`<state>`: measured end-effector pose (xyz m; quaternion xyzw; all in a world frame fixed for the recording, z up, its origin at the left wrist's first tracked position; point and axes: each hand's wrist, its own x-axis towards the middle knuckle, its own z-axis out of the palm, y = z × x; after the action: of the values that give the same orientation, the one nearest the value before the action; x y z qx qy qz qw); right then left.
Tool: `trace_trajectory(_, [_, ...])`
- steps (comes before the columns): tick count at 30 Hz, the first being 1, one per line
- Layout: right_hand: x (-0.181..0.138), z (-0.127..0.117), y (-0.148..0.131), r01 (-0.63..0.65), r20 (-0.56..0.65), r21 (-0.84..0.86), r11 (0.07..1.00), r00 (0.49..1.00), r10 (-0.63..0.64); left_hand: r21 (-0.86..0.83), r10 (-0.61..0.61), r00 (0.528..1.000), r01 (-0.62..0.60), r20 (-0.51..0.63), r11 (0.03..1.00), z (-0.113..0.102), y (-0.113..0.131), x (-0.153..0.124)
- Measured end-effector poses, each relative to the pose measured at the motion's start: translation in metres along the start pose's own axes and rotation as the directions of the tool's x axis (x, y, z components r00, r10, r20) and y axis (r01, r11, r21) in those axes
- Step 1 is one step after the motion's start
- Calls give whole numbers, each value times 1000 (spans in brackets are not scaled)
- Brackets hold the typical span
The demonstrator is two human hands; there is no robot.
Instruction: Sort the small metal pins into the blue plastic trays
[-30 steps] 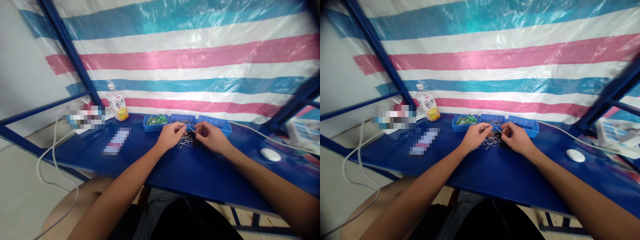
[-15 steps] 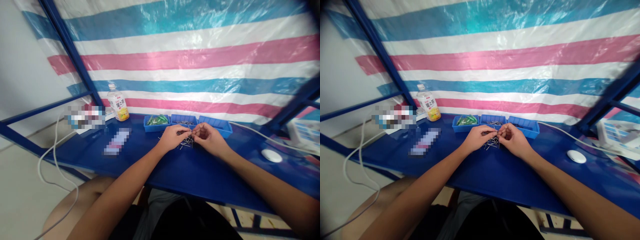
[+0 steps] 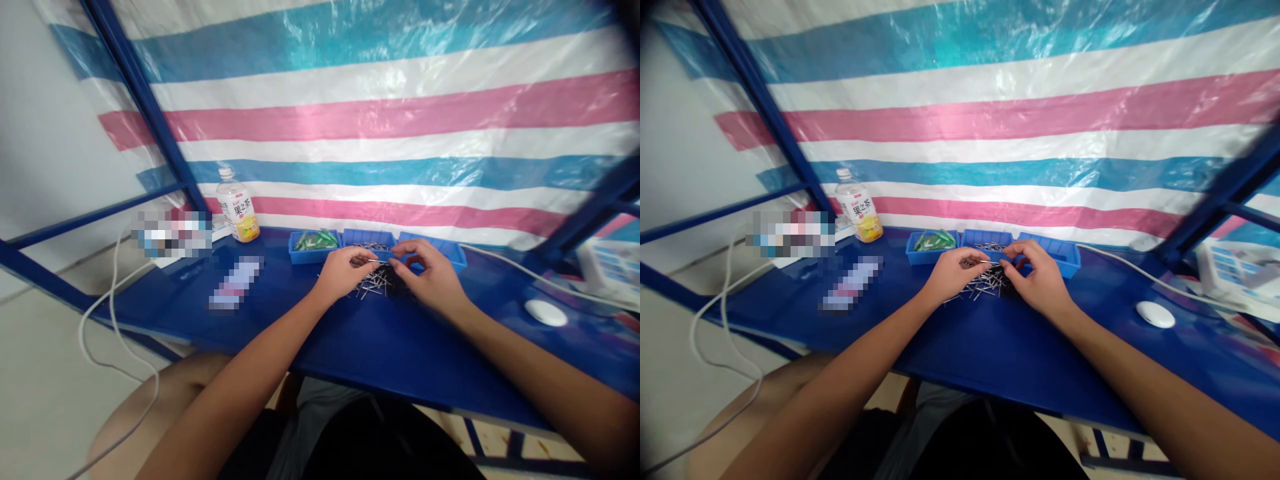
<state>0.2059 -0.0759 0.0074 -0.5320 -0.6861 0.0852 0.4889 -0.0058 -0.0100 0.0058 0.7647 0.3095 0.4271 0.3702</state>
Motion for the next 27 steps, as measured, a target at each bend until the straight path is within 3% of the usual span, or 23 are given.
trace_trajectory(5, [0, 1, 2, 25, 124, -47, 999, 992, -19, -8, -1, 999, 1, 38, 1000, 1, 0, -1])
trace_trajectory(13, [-3, 4, 3, 54, 236, 25, 998, 970, -59, -193, -41, 995, 58, 90, 979, 5, -6, -2])
trace_trajectory(20, [-1, 1, -2, -7, 74, -39, 999, 997, 10, -200, -118, 960, 172, 255, 965, 6, -4, -6])
trace_trajectory(27, [-1, 3, 1, 76, 149, -52, 996, 986, -68, -146, -10, 988, 32, 155, 989, 5, -12, -2])
